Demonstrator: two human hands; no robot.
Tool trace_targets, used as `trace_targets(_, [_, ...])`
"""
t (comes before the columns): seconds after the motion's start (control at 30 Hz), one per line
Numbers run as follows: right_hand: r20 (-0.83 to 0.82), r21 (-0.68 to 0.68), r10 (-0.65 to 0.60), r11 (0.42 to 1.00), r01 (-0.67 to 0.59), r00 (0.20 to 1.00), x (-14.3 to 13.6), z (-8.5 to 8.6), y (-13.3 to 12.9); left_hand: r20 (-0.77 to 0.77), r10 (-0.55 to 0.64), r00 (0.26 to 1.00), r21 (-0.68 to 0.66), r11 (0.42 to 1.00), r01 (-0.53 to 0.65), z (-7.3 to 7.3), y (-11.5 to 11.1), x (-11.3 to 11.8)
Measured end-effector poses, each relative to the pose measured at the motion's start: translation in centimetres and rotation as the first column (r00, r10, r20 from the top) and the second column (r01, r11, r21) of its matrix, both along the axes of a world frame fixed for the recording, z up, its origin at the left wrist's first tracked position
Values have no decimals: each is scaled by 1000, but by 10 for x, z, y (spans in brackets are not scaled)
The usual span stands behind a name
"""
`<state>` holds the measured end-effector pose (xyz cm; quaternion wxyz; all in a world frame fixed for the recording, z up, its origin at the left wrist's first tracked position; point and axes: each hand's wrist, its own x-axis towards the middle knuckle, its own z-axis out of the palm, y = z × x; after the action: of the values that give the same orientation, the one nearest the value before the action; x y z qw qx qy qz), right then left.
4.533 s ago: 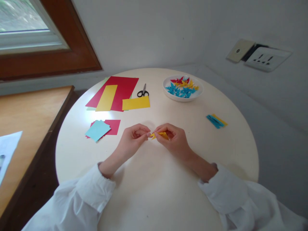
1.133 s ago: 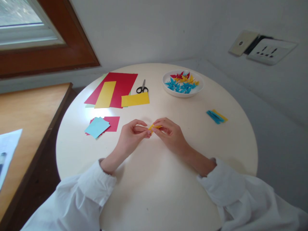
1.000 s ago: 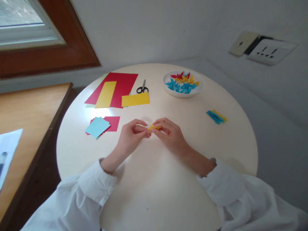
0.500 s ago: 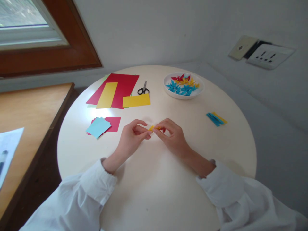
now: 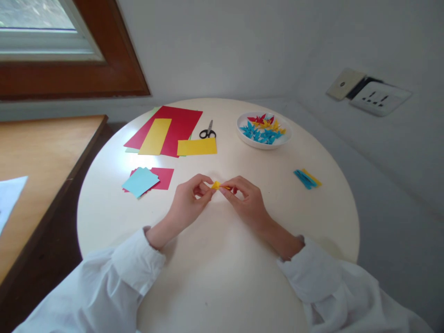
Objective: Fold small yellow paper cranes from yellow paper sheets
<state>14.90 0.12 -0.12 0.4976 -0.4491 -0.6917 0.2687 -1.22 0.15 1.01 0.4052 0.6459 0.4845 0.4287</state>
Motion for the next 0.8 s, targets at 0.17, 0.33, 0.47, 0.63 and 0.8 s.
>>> trace_targets(0.17, [-28, -52, -11, 999, 10, 1000, 1, 0, -1, -124, 28, 992, 181, 984, -5, 0, 0, -2])
trace_targets(0.33, [-94, -123, -10, 992, -1, 996, 1, 1, 0, -81, -82, 993, 216, 971, 98, -2, 4, -6])
trace_targets(0.47, [-139, -167, 11, 985, -35, 990, 1, 0, 1, -18, -183, 983, 84, 979, 184, -2, 5, -6])
trace_targets(0.63, [-254, -182, 16, 981, -64, 967, 1, -3, 2, -20, -143, 989, 138, 980, 145, -3, 5, -5])
trace_targets(0.8, [-255, -147, 26, 987, -66, 967, 1, -2, 1, -91, -87, 992, 279, 954, 110, -4, 5, -5])
